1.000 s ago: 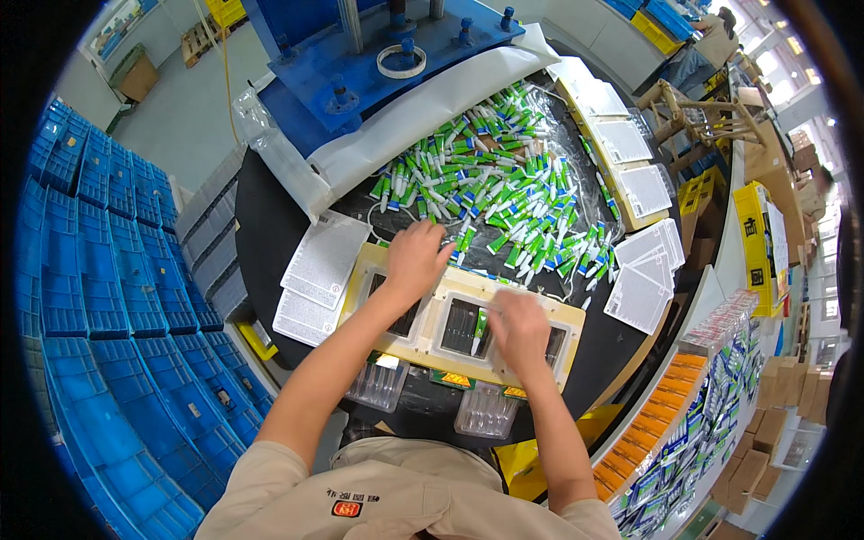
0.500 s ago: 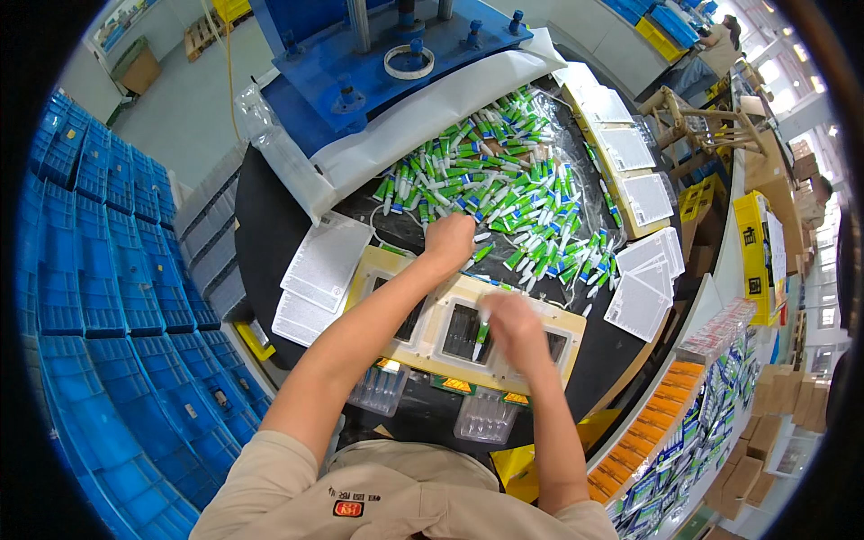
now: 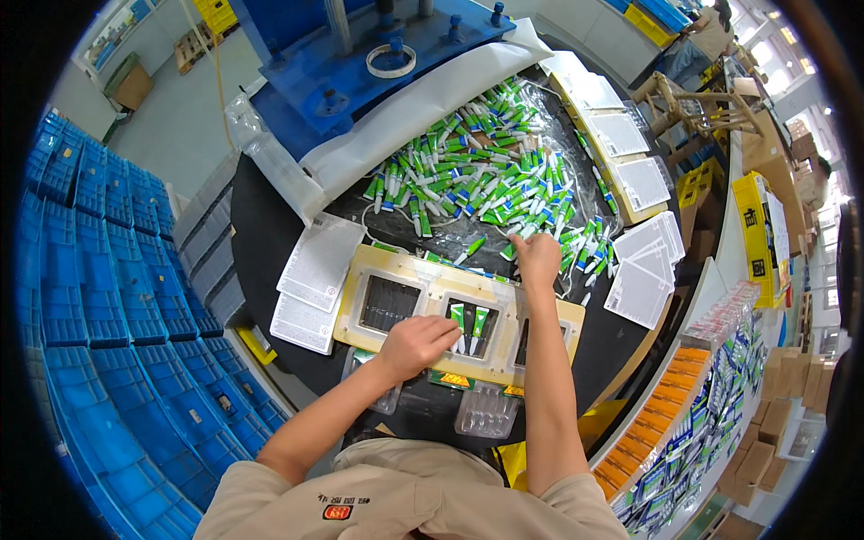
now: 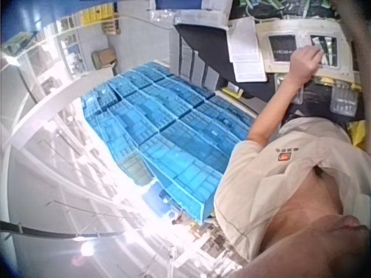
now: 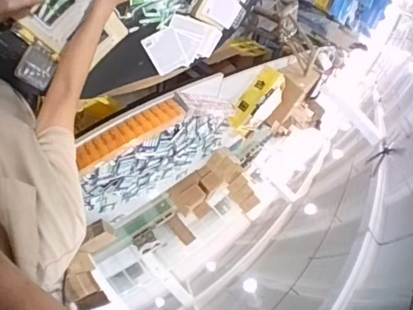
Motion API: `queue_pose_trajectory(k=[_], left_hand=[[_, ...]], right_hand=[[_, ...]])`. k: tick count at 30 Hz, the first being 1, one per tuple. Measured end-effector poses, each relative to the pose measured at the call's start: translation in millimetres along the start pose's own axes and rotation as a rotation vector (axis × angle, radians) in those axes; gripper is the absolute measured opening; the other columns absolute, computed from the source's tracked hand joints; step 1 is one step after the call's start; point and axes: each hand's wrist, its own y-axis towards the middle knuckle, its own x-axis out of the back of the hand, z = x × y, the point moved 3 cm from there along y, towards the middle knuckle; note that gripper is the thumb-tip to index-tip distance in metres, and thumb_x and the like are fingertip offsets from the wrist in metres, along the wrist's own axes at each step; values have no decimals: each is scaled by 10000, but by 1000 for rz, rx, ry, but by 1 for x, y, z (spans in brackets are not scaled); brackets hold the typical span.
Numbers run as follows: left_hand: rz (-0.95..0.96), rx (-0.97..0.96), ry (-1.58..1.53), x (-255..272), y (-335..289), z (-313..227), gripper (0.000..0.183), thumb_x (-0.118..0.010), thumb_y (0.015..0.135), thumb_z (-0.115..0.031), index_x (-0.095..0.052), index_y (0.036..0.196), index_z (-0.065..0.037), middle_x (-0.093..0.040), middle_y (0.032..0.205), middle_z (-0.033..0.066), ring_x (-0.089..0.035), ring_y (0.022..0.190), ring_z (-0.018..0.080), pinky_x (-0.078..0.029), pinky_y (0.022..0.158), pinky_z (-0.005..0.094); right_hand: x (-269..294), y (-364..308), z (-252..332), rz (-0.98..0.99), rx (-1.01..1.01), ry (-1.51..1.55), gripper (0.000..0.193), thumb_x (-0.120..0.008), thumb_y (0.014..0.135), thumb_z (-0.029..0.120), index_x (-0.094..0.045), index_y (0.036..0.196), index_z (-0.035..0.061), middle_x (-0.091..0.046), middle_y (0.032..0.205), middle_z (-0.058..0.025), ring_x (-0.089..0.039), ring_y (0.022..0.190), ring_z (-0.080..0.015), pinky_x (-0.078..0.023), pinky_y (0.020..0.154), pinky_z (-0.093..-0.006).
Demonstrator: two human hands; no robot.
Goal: The person repeatedly picks green cylindrical batteries from a pile and places them into a three-slot wooden jig. After filling the slots, the person covers the jig with white paper sheets, then removes the sheets and repeats the cycle. The person handles batteries and paper sheets by hand throughout the clip.
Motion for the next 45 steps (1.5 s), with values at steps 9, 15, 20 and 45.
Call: queue_pose_trajectory(k=[9, 15, 20, 45], left_hand=[[-115, 18, 111, -19, -13, -11, 347, -698, 761, -115, -737, 1102, -66, -717, 1031, 71, -709, 865, 246, -568, 739, 356], [28, 113, 205, -19, -24, -6, 390, -711, 917, -365, -703, 1155, -56, -666, 1266, 103, -615, 1215, 250, -457, 1062, 434], [218, 39, 195, -30, -32, -11, 559, -666, 937, -432, -640, 1316, -22, -547, 1498, 118, -450, 1448, 249, -281, 1225, 504], [-12, 316, 45, 14, 17, 54, 272, -663, 954, -254, -697, 1133, -52, -696, 1206, 113, -609, 1228, 275, -310, 1186, 578]], right_hand=[[-15, -3, -3, -69, 27, -56, 348, -860, 760, 313, -750, 758, -17, -704, 702, -216, -708, 682, -386, -559, 677, -459], [40, -50, 1, 40, 182, 660, 188, -744, 853, 17, -735, 1038, -16, -746, 1017, -153, -686, 730, -235, -557, 704, -356], [69, -150, 20, 78, 937, 332, 408, -673, 702, -96, -723, 1091, 15, -745, 1102, -118, -701, 958, -310, -578, 843, -397], [98, -119, 14, 246, 793, 310, 281, -747, 737, -21, -708, 1007, 49, -723, 1034, -101, -670, 881, -275, -558, 767, -374]])
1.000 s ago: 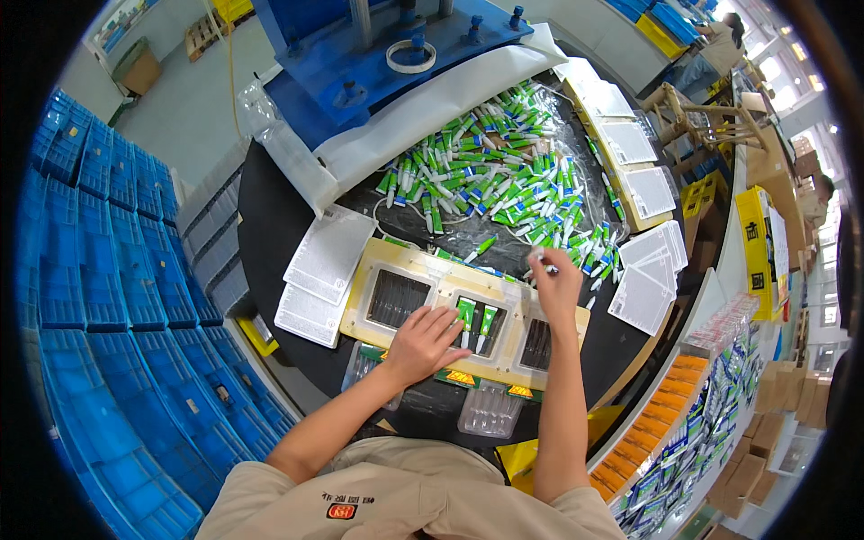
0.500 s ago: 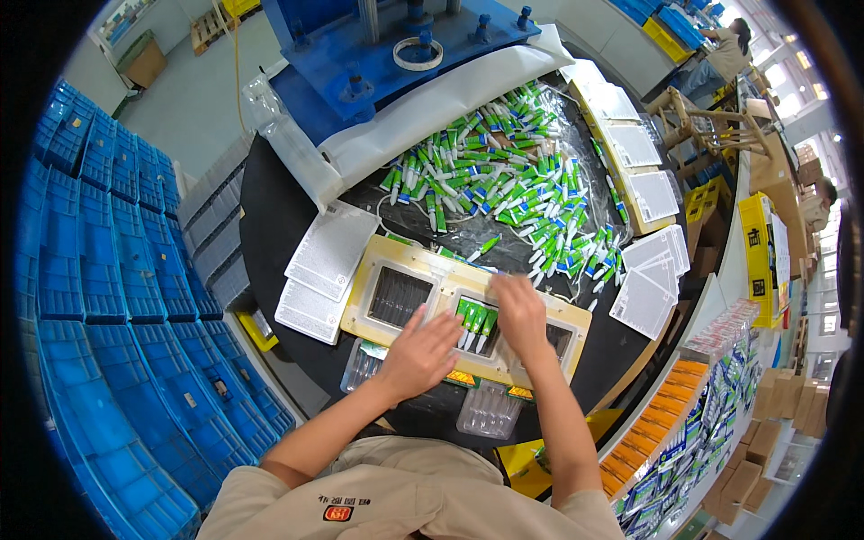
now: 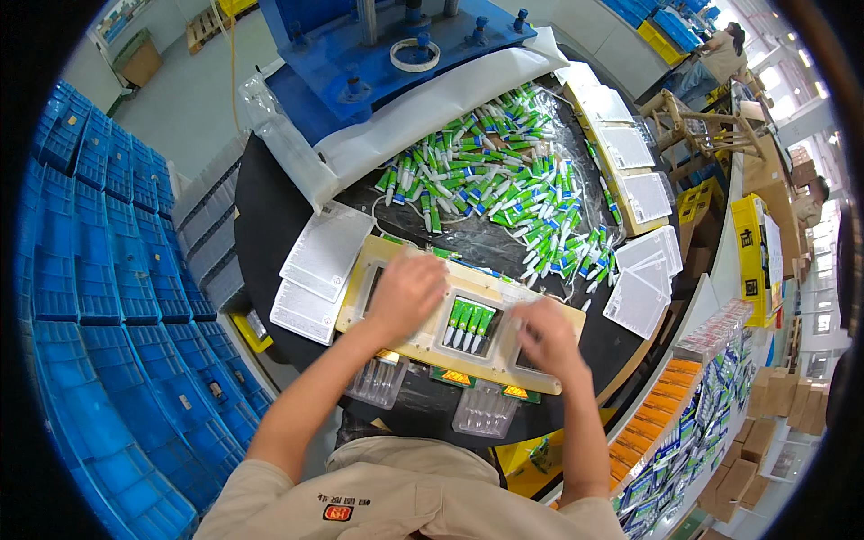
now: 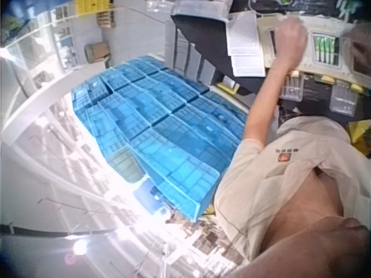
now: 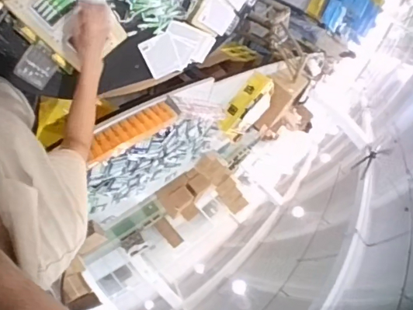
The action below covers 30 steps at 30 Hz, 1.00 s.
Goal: The person repeatedly picks green cylindrical batteries from a pile and places them into a three-slot wooden jig. After filling the slots, the person covers the jig with white paper sheets, then removes the sheets and repeats the cycle. The person handles batteries and paper sheets by hand throughout the clip.
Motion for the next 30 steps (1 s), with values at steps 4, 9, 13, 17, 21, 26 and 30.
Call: queue_pose_trajectory(k=[4, 9, 13, 17, 21, 26, 30], left_hand=[[-87, -18, 42, 10, 44, 22, 170, -677, 938, -188, -693, 1045, -56, -710, 1103, 100, -642, 1092, 301, -404, 1092, 520], [-93, -15, 28, 10, 52, 19, 174, -683, 934, -183, -690, 1050, -53, -712, 1088, 92, -647, 1086, 287, -407, 1090, 507], [-85, 17, 73, 18, 50, 44, 206, -670, 900, -85, -704, 1100, -50, -720, 1113, 108, -661, 1095, 309, -458, 1053, 483], [43, -218, 278, 12, 74, 75, 325, -645, 796, -49, -726, 1109, -81, -688, 1203, 97, -641, 1136, 287, -533, 941, 424], [347, -437, 518, -13, 105, 92, 218, -641, 820, -112, -724, 1021, -133, -671, 1150, 51, -632, 1087, 227, -522, 888, 372], [283, -597, 580, -6, 104, 102, 183, -631, 829, -146, -701, 997, -135, -650, 1028, 30, -633, 999, 190, -497, 859, 340], [26, -325, 202, 22, 81, 94, 220, -681, 876, -125, -701, 1089, -75, -677, 1042, 60, -663, 952, 258, -522, 859, 401]], right_hand=[[-27, -38, 33, 198, 321, -343, 231, -697, 731, 70, -704, 958, 29, -729, 1098, -65, -653, 1022, -233, -545, 859, -365], [-50, -39, 15, 103, 227, -432, 300, -668, 765, 92, -700, 1050, 2, -697, 1216, -107, -643, 1094, -249, -534, 905, -361], [-41, -31, 8, -86, 208, -340, 274, -690, 777, 21, -703, 1050, 2, -708, 1188, -116, -668, 1034, -275, -549, 863, -385], [-40, 38, -14, -286, 16, -117, 235, -690, 770, -46, -701, 998, 8, -723, 992, -144, -673, 860, -339, -549, 752, -419], [-77, 149, -50, -344, -46, -92, 110, -693, 854, 49, -714, 955, 9, -674, 946, -164, -670, 846, -366, -541, 751, -439], [-116, 202, -67, -60, -188, -221, 178, -775, 784, 107, -733, 927, 9, -651, 964, -199, -670, 852, -402, -549, 760, -474], [-89, 164, -39, -234, -251, 4, 219, -850, 750, 139, -746, 887, 4, -650, 909, -166, -671, 750, -343, -539, 657, -415]])
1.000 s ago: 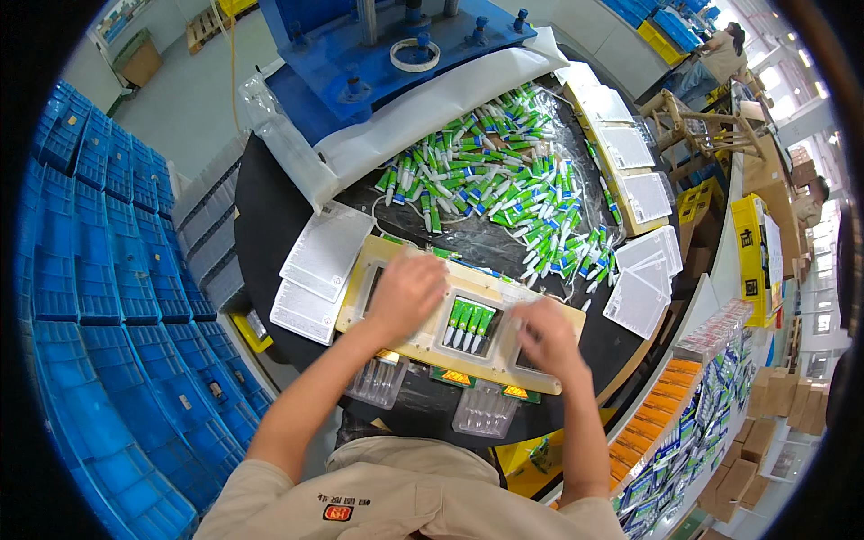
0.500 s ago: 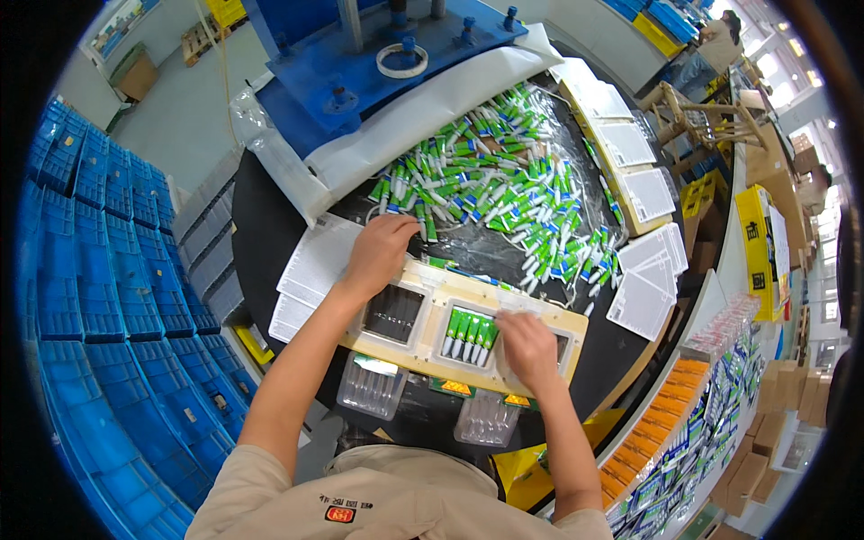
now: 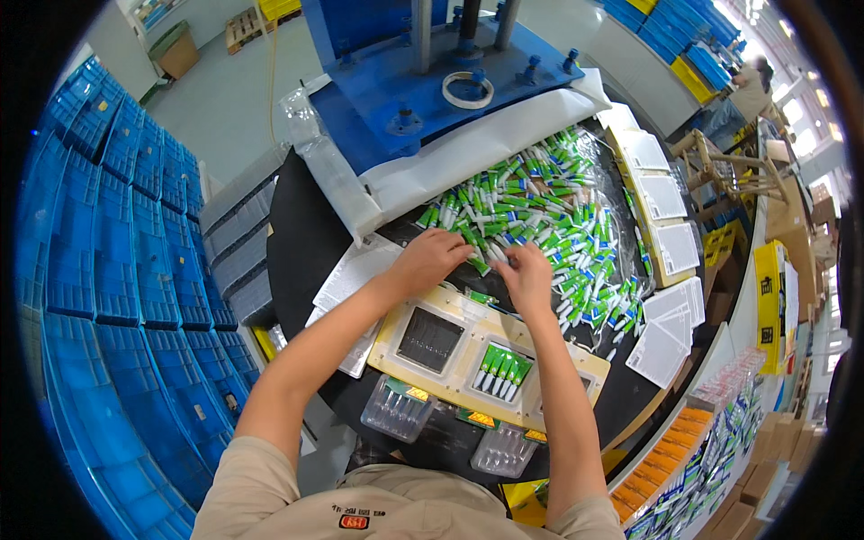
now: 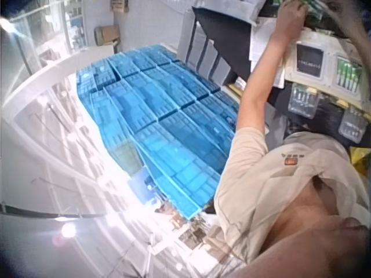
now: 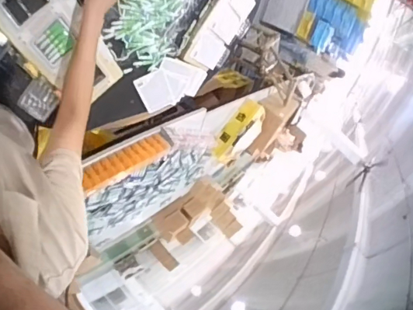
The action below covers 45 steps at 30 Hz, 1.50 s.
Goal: The person repeatedly picks green cylindrical batteries from a pile and places them into a three-slot wooden jig. After filling the slots, the person covers the jig with white paper sheets, then removes the sheets and repeats the cycle. The person handles batteries and paper sheets by hand throughout the clip.
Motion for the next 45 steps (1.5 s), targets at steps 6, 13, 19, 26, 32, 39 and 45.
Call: queue_pose_trajectory(k=[6, 13, 19, 26, 32, 39, 45], left_hand=[[-204, 976, -928, 27, -67, -37, 185, -675, 984, -135, -701, 1120, -10, -711, 981, 48, -668, 906, 117, -510, 802, 269], [-294, 844, -767, 58, -112, -89, 161, -665, 964, -45, -667, 1121, -8, -731, 1075, 84, -670, 935, 150, -526, 848, 297], [145, 7, 13, 55, -134, -108, 189, -674, 838, -39, -677, 1027, -31, -684, 1251, 120, -655, 1199, 275, -543, 1008, 426], [133, 93, 11, 39, -149, -97, 243, -597, 892, -114, -669, 1107, -27, -628, 1375, 131, -545, 1370, 256, -395, 1186, 477], [166, 240, 121, 33, -165, -101, 412, -560, 938, -147, -631, 1330, -40, -551, 1503, 84, -465, 1446, 228, -284, 1233, 530], [167, 310, 189, 34, -164, -106, 463, -583, 964, -237, -606, 1395, -71, -507, 1549, 43, -400, 1489, 231, -252, 1231, 565], [364, 326, 135, 38, -161, -106, 625, -555, 985, -459, -489, 1517, -137, -401, 1624, -28, -261, 1550, 226, -163, 1244, 607]], right_hand=[[-12, -116, 61, 99, 465, 170, 369, -869, 734, 138, -728, 1046, 1, -638, 936, -118, -668, 737, -269, -529, 606, -324], [-5, -136, 82, 288, 561, -181, 564, -838, 744, 422, -705, 1107, 11, -679, 1179, -127, -633, 1103, -325, -455, 984, -448], [-28, -23, 32, -80, 287, -156, 247, -812, 802, 146, -692, 957, -4, -631, 910, -173, -643, 822, -393, -530, 750, -457], [-44, 3, 8, 277, 211, -219, 171, -764, 806, 64, -694, 947, -1, -680, 965, -173, -669, 849, -394, -553, 768, -474], [-12, -85, 76, 335, 726, 31, 283, -700, 796, 23, -702, 1079, 13, -710, 1018, -122, -684, 890, -266, -590, 758, -378], [-36, -102, 73, 314, 747, -165, 327, -649, 774, 39, -684, 1094, -16, -694, 1144, -135, -668, 994, -281, -570, 836, -384], [-15, -34, 34, -30, 310, -54, 126, -686, 836, -27, -706, 955, 5, -692, 899, -166, -666, 823, -343, -537, 734, -423]])
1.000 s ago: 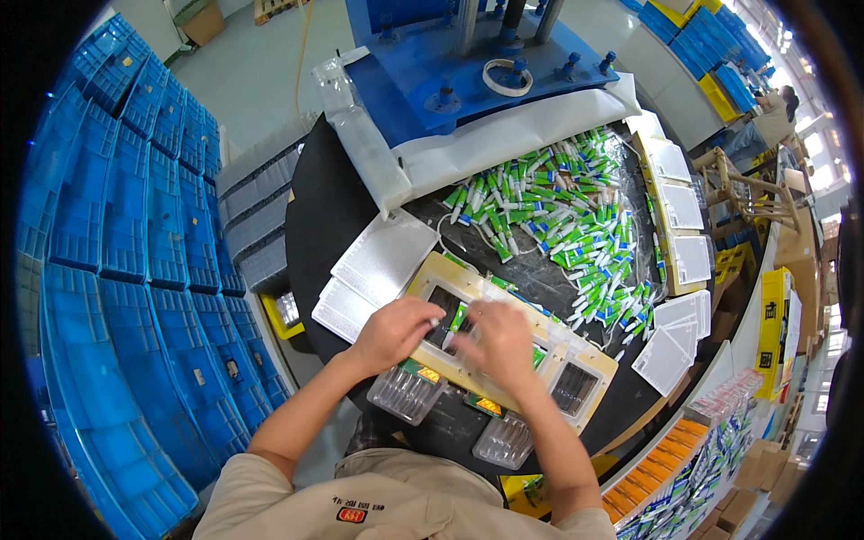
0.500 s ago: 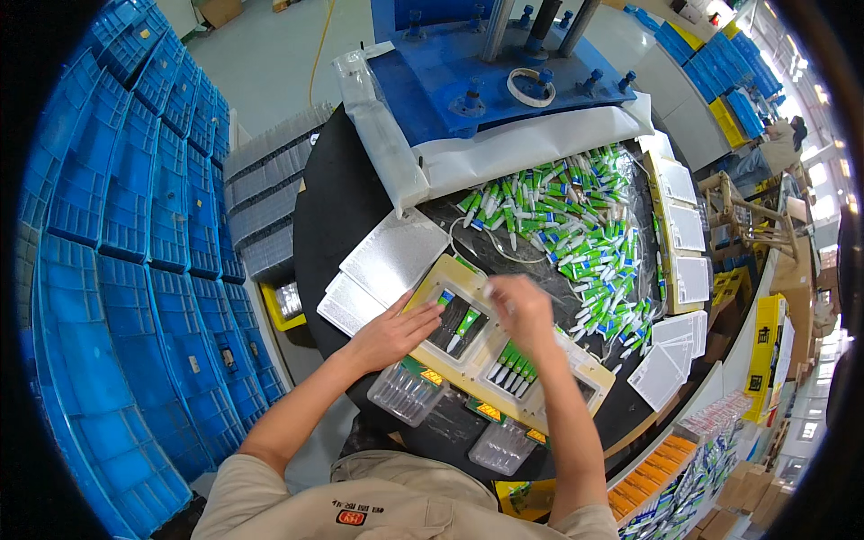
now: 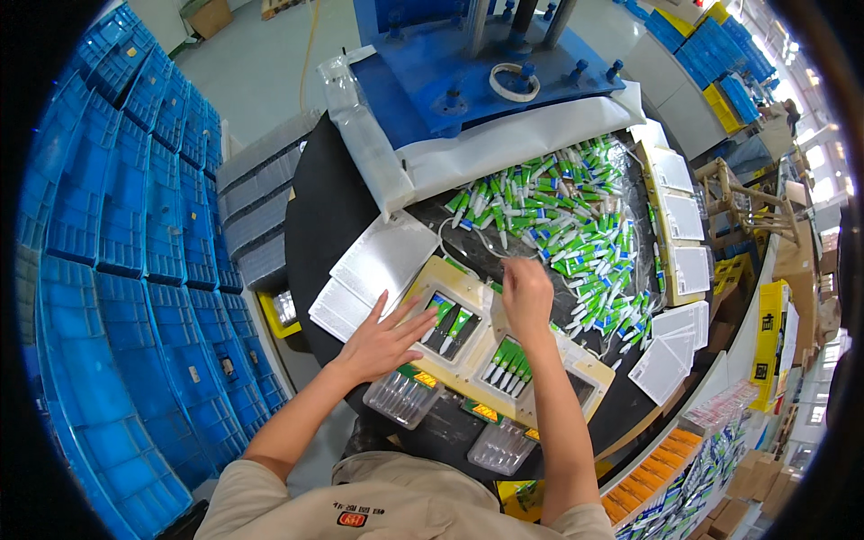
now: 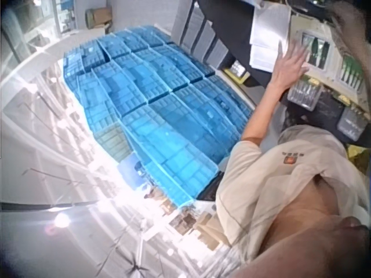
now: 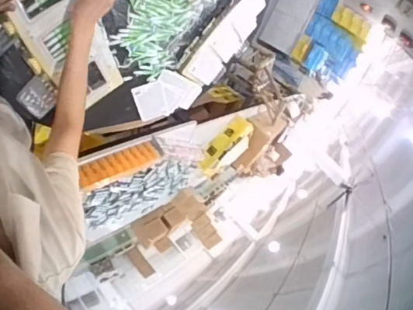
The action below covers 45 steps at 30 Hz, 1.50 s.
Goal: The person repeatedly picks green cylindrical batteries from a pile and places them into a three-slot wooden jig. After filling the slots, the person covers the jig with white paper sheets, then removes the sheets and repeats the cycle. The person handles batteries and paper sheets by hand throughout the clip.
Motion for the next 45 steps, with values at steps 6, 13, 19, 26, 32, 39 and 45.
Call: queue_pose_trajectory(k=[6, 13, 19, 26, 32, 39, 45], left_hand=[[35, 91, 100, 18, -6, 7, 687, -554, 971, -510, -462, 1532, -124, -405, 1619, 4, -255, 1551, 263, -141, 1240, 627], [-101, 9, -33, 19, -6, -9, 649, -594, 968, -470, -509, 1490, -94, -414, 1612, 9, -299, 1534, 226, -164, 1248, 592], [-58, -13, -51, 8, -4, -16, 635, -595, 976, -457, -511, 1485, -87, -427, 1603, 29, -285, 1540, 199, -166, 1264, 546], [-112, 70, -152, 9, -12, -12, 605, -651, 953, -379, -533, 1472, -92, -485, 1563, 47, -370, 1504, 234, -160, 1261, 560], [-133, 80, -143, 7, -18, -15, 584, -631, 967, -396, -558, 1442, -64, -516, 1534, 64, -376, 1498, 230, -193, 1257, 539], [-143, 75, -170, 6, -14, -21, 579, -634, 964, -410, -576, 1427, -66, -531, 1521, 71, -394, 1487, 233, -197, 1257, 537], [-162, -75, -55, 20, 16, -18, 544, -631, 962, -405, -605, 1389, -67, -546, 1504, 84, -413, 1475, 236, -214, 1252, 540]], right_hand=[[-47, 50, -48, 130, -166, -239, 176, -727, 864, 200, -707, 858, 25, -690, 870, -171, -666, 831, -371, -516, 725, -475], [3, 10, -6, -65, -66, -113, 121, -693, 912, 121, -706, 972, 17, -682, 924, -154, -657, 836, -338, -525, 697, -432], [41, -73, 71, 163, 228, 35, 295, -704, 772, 8, -709, 1067, 7, -677, 1017, -138, -670, 905, -266, -558, 792, -395], [22, -87, 98, 263, 535, -127, 366, -648, 795, 103, -689, 1136, -24, -672, 1212, -137, -658, 1076, -271, -554, 889, -364], [10, -82, 90, 286, 495, -119, 341, -655, 804, 104, -692, 1117, -26, -684, 1164, -135, -663, 1017, -273, -558, 853, -377], [-1, -88, 85, 222, 425, -126, 379, -790, 777, 214, -709, 1072, -10, -703, 1112, -125, -665, 970, -281, -539, 865, -411], [18, -41, 30, -15, 175, -143, 196, -763, 847, 137, -700, 980, 8, -715, 1047, -157, -673, 922, -320, -536, 803, -415]])
